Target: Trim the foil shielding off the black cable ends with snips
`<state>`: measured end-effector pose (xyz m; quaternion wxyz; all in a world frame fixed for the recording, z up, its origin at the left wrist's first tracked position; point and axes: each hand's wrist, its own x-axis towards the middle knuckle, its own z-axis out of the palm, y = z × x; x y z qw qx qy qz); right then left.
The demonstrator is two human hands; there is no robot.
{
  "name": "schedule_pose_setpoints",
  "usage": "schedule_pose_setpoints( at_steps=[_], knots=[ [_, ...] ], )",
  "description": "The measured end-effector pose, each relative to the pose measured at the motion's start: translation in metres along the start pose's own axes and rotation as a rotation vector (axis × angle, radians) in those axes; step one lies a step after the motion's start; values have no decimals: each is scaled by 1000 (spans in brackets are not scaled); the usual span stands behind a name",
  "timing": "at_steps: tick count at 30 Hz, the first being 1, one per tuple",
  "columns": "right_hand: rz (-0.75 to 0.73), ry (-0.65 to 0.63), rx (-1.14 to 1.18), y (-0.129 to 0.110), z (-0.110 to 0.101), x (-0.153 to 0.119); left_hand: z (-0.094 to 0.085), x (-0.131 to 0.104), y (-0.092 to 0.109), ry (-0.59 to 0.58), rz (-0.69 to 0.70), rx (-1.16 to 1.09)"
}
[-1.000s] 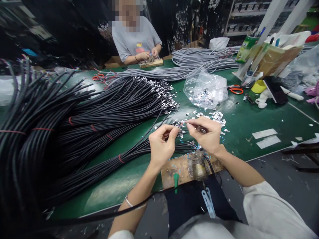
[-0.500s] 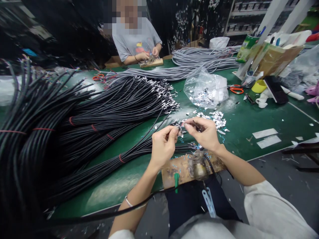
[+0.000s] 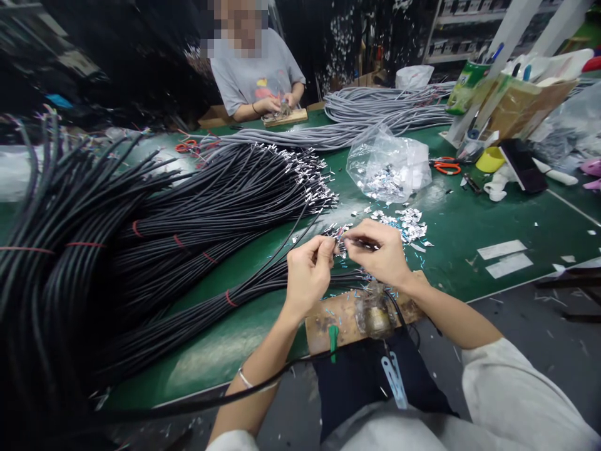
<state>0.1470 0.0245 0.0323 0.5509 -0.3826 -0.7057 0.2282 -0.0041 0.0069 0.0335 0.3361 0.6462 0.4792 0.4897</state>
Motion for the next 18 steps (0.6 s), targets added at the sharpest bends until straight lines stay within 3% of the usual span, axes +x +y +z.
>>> schedule_pose_setpoints(
  at_steps=[8, 14, 16, 18],
  knots=[
    [36, 45, -35, -3, -7, 6, 0, 1, -1, -4, 82, 68],
    [-278, 98, -210, -2, -10, -3, -4, 3, 3, 135, 274, 240],
    [-176, 60, -133, -4, -11, -2, -7, 5, 4, 135, 340, 252],
    [77, -33, 78, -4, -13, 2, -10, 7, 3, 103, 374, 215]
  ],
)
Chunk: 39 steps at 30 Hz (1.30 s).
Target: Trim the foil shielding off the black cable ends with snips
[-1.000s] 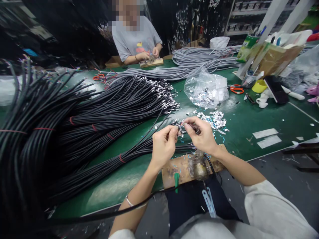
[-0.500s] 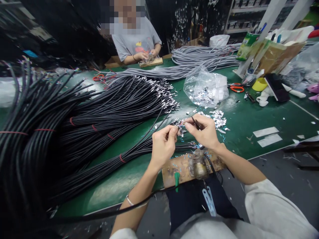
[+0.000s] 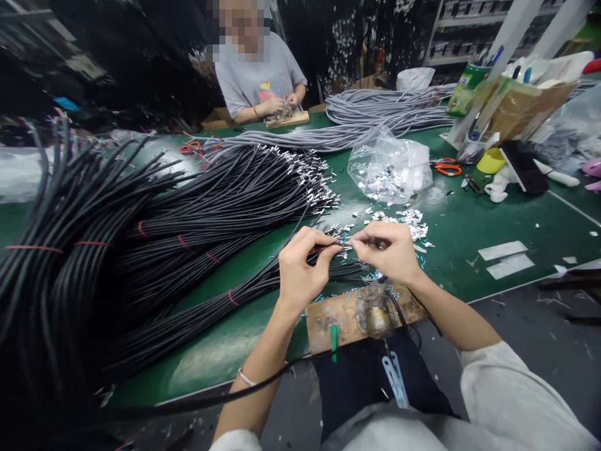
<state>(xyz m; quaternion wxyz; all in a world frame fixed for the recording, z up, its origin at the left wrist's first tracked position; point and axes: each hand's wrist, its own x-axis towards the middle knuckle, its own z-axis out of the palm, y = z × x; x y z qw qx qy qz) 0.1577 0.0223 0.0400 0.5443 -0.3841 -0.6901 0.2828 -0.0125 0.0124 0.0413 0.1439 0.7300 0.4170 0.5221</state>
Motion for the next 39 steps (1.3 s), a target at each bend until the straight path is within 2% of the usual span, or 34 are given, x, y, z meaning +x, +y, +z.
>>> schedule_pose_setpoints(
  at_steps=[2, 4, 7, 10, 14, 17, 21, 29, 33, 36, 39],
  knots=[
    [299, -124, 278, 2, 0, 5, -3, 1, -3, -40, 7, -61],
    [520, -228, 511, 5, 1, 9, -5, 2, -6, -84, -4, -116],
    [651, -308, 646, 9, 4, 10, -6, 2, -10, -144, -38, -187],
    [543, -260, 544, 5, 7, 7, -4, 1, -11, -178, -88, -245],
    [225, -19, 182, -3, 8, 2, -1, 0, -11, -152, -156, -265],
    [72, 99, 32, -6, 8, 0, -1, 0, -8, -109, -194, -268],
    [-22, 89, 8, -6, 7, -2, -1, -1, -5, -93, -214, -266],
    [-56, 51, -45, -8, 5, -2, 0, -3, -3, -43, -192, -199],
    [-73, 113, -83, -4, 8, -4, 5, -7, 0, -11, -179, -95],
    [-157, 176, -167, 1, 10, -7, 11, -10, 1, -9, -179, -55],
    [-281, 163, -272, 5, 11, -10, 15, -11, 1, -47, -152, -32]
  ],
)
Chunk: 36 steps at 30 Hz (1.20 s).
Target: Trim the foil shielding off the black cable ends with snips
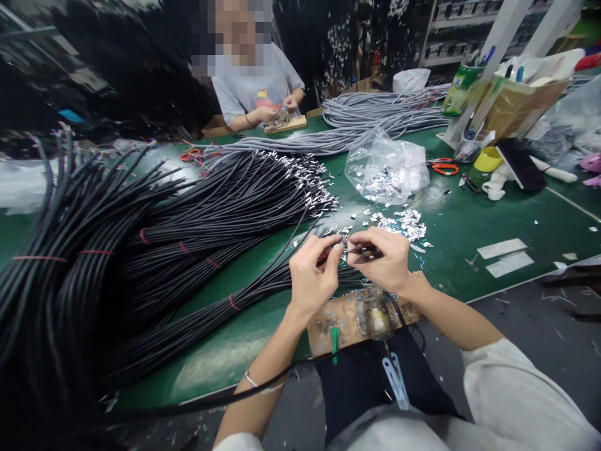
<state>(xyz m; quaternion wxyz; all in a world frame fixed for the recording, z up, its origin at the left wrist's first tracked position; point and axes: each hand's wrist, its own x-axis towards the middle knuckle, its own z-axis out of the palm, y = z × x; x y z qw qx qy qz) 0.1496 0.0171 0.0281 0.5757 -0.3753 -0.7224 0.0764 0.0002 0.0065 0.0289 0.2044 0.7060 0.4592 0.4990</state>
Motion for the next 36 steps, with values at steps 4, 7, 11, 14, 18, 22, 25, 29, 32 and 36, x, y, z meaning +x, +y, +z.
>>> schedule_pose_setpoints(
  at_steps=[4, 7, 11, 14, 18, 22, 25, 29, 32, 36],
  knots=[
    [-30, -70, 16, 1, 1, -2, 0, 2, -2, -22, -32, -124],
    [35, -123, 84, 1, 3, 0, -1, 3, -2, -23, -77, -235],
    [145, -25, 115, -1, 3, 4, -1, 2, 0, -35, -82, -260],
    [172, -26, 123, -1, 2, 4, 1, 0, 2, -12, -54, -198],
    [86, -3, 56, 2, 3, 2, 3, -1, 2, -2, -54, -96],
    [25, -69, 24, 1, 3, 1, 3, 0, 1, 7, -21, -46],
    [91, -146, 79, -1, 2, 4, 3, 0, -1, 24, -71, -115],
    [312, -126, 238, -1, 2, 7, 4, -1, -3, 4, -115, -180],
    [378, -227, 339, 2, 3, 9, 3, 0, -4, -32, -130, -219],
    [306, -261, 258, 8, -2, 14, -1, 4, -8, -161, -175, -311]
  ],
)
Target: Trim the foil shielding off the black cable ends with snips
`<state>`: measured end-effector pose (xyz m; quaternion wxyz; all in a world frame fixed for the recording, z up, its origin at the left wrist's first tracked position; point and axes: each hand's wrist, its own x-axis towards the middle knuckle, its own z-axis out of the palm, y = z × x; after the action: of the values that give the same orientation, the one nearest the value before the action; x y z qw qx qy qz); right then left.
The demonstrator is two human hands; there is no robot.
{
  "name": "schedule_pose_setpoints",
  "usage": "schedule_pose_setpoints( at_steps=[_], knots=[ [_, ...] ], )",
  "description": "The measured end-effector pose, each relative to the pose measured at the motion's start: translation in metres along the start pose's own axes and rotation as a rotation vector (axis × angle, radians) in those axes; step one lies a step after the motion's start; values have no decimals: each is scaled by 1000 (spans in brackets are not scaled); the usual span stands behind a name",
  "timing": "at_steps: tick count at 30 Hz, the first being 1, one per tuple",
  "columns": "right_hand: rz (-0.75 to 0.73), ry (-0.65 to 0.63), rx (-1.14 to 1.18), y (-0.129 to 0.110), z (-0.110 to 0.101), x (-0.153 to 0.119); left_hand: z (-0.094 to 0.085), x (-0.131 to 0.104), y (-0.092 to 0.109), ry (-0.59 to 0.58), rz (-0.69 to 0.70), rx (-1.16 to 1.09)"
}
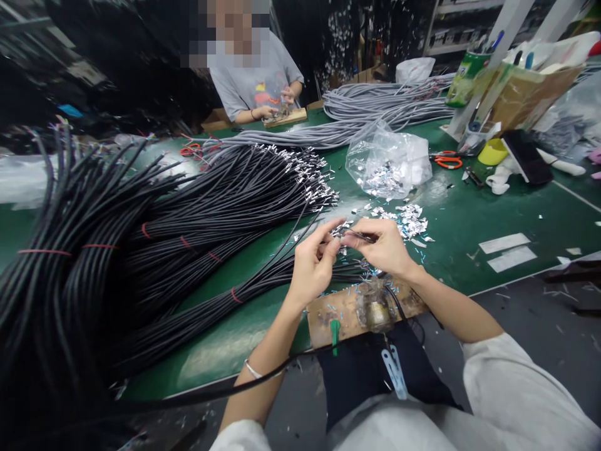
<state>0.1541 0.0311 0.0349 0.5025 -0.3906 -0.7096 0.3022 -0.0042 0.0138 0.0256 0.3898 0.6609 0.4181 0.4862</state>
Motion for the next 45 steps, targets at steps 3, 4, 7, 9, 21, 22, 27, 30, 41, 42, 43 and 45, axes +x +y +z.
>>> schedule_pose_setpoints(
  at_steps=[3, 4, 7, 9, 21, 22, 27, 30, 41, 42, 43, 45],
  knots=[
    [-4, -84, -12, 3, -8, 6, -2, 3, -2, -39, -53, -84],
    [17, -130, 28, 4, -11, 8, -2, 5, -3, -48, -75, -122],
    [113, -226, 170, 7, -16, 13, -4, 10, -7, -52, -121, -229],
    [173, -199, 204, 9, -20, 15, -7, 15, -12, 11, -128, -243],
    [193, 36, 199, 18, -32, 52, 14, 21, -66, -34, 261, 628],
    [175, 17, 162, 19, -31, 57, 18, 20, -66, -50, 298, 612],
    [-6, 75, -165, 16, -30, 56, 20, 14, -40, 115, 355, 551],
    [-55, 75, -295, 6, -30, 37, 11, 6, -16, 300, 370, 405],
    [-122, 3, -116, -18, -6, -4, -4, -9, 9, 440, 320, 333],
    [-149, 35, -106, -18, -6, -5, -4, -9, 10, 429, 329, 339],
    [-179, 54, -99, -18, -5, -7, -5, -10, 11, 416, 336, 346],
    [-244, 60, -104, -18, -4, -9, -4, -11, 13, 396, 348, 365]
  ],
)
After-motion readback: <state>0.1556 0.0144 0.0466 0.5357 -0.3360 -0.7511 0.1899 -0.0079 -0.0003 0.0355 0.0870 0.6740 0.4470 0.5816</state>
